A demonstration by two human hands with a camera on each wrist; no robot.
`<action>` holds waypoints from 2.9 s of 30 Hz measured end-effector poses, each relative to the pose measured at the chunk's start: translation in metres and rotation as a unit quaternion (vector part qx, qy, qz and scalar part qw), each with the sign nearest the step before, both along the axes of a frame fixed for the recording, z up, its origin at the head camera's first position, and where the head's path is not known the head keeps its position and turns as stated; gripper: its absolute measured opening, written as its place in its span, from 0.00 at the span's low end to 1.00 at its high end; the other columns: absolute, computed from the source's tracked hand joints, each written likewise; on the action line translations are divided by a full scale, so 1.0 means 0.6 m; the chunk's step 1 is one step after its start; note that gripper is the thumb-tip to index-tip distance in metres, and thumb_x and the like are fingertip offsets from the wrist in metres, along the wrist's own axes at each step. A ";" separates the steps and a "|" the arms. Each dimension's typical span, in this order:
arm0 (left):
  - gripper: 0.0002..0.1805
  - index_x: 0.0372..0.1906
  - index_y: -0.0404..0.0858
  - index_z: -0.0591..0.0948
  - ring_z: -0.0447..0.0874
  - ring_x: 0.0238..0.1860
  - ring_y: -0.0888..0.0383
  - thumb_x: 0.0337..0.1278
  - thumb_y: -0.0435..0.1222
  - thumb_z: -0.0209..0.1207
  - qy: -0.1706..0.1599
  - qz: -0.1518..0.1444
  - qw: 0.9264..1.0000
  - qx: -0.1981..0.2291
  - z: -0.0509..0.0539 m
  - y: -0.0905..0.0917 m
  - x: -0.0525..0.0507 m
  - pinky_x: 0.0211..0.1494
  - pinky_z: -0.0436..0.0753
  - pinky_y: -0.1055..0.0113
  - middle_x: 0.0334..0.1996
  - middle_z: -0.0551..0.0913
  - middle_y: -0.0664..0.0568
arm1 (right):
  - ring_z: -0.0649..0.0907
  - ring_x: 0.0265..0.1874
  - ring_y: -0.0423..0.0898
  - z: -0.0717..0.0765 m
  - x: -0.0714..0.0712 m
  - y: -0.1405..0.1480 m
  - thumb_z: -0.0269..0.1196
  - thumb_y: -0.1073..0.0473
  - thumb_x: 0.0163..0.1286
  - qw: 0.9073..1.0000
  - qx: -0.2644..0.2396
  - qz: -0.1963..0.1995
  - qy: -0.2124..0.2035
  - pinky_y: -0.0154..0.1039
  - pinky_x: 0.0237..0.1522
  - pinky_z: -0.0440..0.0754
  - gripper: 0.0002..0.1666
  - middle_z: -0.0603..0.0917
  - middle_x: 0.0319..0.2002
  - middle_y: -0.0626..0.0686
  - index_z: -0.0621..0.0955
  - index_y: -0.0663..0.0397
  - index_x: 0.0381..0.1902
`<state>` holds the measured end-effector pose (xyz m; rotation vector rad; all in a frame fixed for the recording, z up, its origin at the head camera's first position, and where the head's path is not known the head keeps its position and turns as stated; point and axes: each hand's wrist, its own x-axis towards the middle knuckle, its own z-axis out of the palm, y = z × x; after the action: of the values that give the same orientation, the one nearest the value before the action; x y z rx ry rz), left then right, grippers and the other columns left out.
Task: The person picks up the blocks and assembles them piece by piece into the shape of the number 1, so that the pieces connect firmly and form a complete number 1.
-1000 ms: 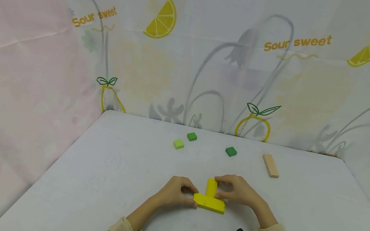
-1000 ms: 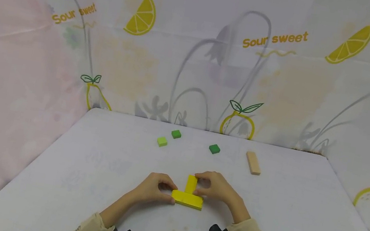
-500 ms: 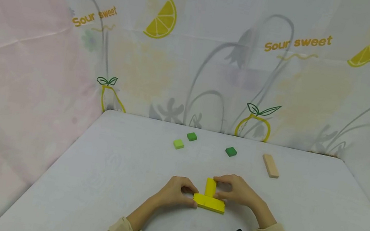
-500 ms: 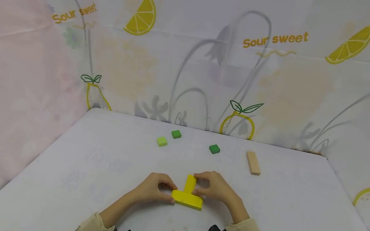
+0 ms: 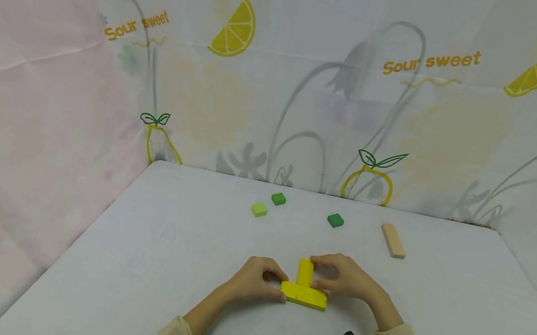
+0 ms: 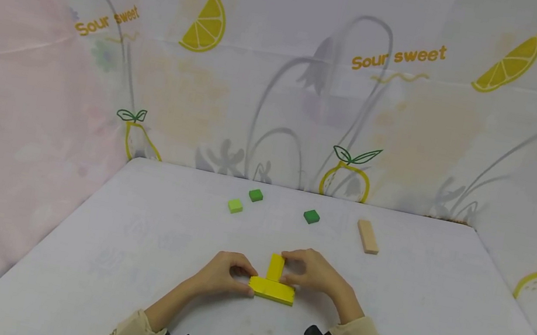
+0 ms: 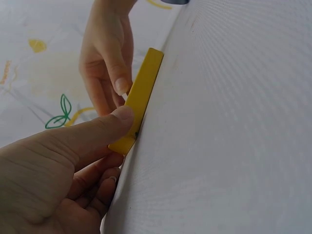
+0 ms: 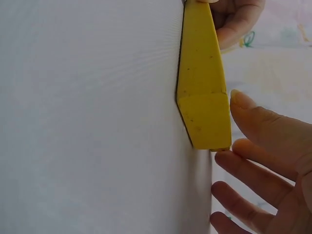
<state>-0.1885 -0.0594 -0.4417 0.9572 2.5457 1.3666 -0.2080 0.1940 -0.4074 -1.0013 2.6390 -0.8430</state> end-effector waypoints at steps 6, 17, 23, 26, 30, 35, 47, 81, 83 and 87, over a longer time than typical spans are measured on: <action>0.16 0.39 0.37 0.85 0.74 0.34 0.66 0.40 0.37 0.73 -0.005 0.004 1.000 -0.004 0.001 0.002 0.000 0.40 0.76 0.74 0.35 0.85 0.53 | 0.75 0.55 0.62 0.000 -0.001 0.007 0.65 0.52 0.62 1.000 -0.013 -0.014 -0.012 0.59 0.56 0.70 0.32 0.78 0.55 0.62 0.75 0.68 0.57; 0.17 0.39 0.37 0.85 0.75 0.35 0.66 0.40 0.37 0.73 -0.006 0.006 1.000 -0.012 0.003 0.000 -0.001 0.41 0.76 0.74 0.35 0.85 0.53 | 0.77 0.53 0.61 0.002 -0.004 0.002 0.60 0.58 0.66 1.000 -0.011 0.018 0.013 0.58 0.55 0.71 0.23 0.80 0.53 0.63 0.76 0.70 0.54; 0.17 0.40 0.37 0.85 0.76 0.35 0.65 0.40 0.37 0.73 -0.006 0.003 1.000 -0.010 0.001 0.000 -0.001 0.42 0.76 0.74 0.35 0.85 0.52 | 0.77 0.53 0.61 0.000 -0.003 0.004 0.60 0.60 0.66 1.000 -0.017 0.007 0.018 0.57 0.54 0.72 0.23 0.80 0.53 0.63 0.76 0.71 0.54; 0.17 0.39 0.37 0.85 0.76 0.35 0.65 0.40 0.37 0.73 -0.009 0.002 1.000 -0.008 0.002 0.000 0.000 0.42 0.76 0.74 0.35 0.85 0.52 | 0.78 0.51 0.61 0.000 -0.002 0.008 0.61 0.60 0.65 0.999 -0.025 -0.014 0.020 0.55 0.53 0.74 0.23 0.80 0.52 0.63 0.76 0.71 0.54; 0.18 0.40 0.36 0.85 0.76 0.35 0.66 0.39 0.37 0.73 -0.015 0.006 1.000 -0.009 0.003 0.001 0.001 0.42 0.76 0.74 0.35 0.84 0.53 | 0.78 0.49 0.60 0.003 -0.002 0.016 0.63 0.61 0.64 0.998 -0.040 -0.048 0.021 0.54 0.51 0.76 0.24 0.80 0.52 0.63 0.76 0.70 0.54; 0.19 0.40 0.36 0.85 0.76 0.36 0.66 0.37 0.37 0.74 -0.019 0.008 1.000 -0.012 0.002 0.001 0.001 0.42 0.76 0.74 0.36 0.84 0.53 | 0.79 0.47 0.59 0.003 -0.005 0.031 0.64 0.63 0.62 0.995 -0.053 -0.081 0.037 0.51 0.48 0.78 0.22 0.81 0.50 0.63 0.77 0.70 0.52; 0.20 0.40 0.35 0.85 0.76 0.36 0.66 0.37 0.36 0.74 -0.016 0.004 1.000 -0.011 -0.002 0.000 0.001 0.43 0.76 0.74 0.36 0.84 0.52 | 0.82 0.45 0.60 0.007 -0.011 0.068 0.65 0.65 0.60 0.985 -0.095 -0.127 0.071 0.51 0.47 0.78 0.18 0.83 0.44 0.65 0.80 0.74 0.46; 0.19 0.40 0.36 0.85 0.77 0.36 0.66 0.37 0.35 0.74 -0.016 0.007 1.000 0.001 -0.001 0.000 0.003 0.44 0.77 0.74 0.36 0.84 0.52 | 0.81 0.45 0.65 0.004 -0.036 0.142 0.66 0.63 0.60 0.959 -0.132 -0.241 0.073 0.50 0.46 0.78 0.22 0.81 0.46 0.70 0.79 0.76 0.47; 0.19 0.40 0.36 0.85 0.77 0.37 0.66 0.37 0.35 0.74 -0.016 0.007 1.000 0.002 -0.001 0.000 0.003 0.44 0.77 0.74 0.36 0.84 0.52 | 0.81 0.45 0.65 0.006 -0.036 0.145 0.67 0.63 0.59 0.955 -0.132 -0.253 0.080 0.51 0.46 0.78 0.22 0.81 0.46 0.70 0.79 0.76 0.47; 0.19 0.40 0.36 0.85 0.77 0.36 0.66 0.37 0.35 0.74 -0.014 0.005 1.000 0.001 0.000 0.000 0.003 0.43 0.77 0.74 0.36 0.84 0.52 | 0.82 0.44 0.64 0.007 -0.038 0.152 0.68 0.62 0.58 0.945 -0.135 -0.279 0.104 0.42 0.43 0.81 0.22 0.81 0.45 0.70 0.80 0.75 0.46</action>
<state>-0.1865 -0.0595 -0.4415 0.9211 2.5328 1.3760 -0.2307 0.2854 -0.4033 -0.3880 3.1078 -1.3064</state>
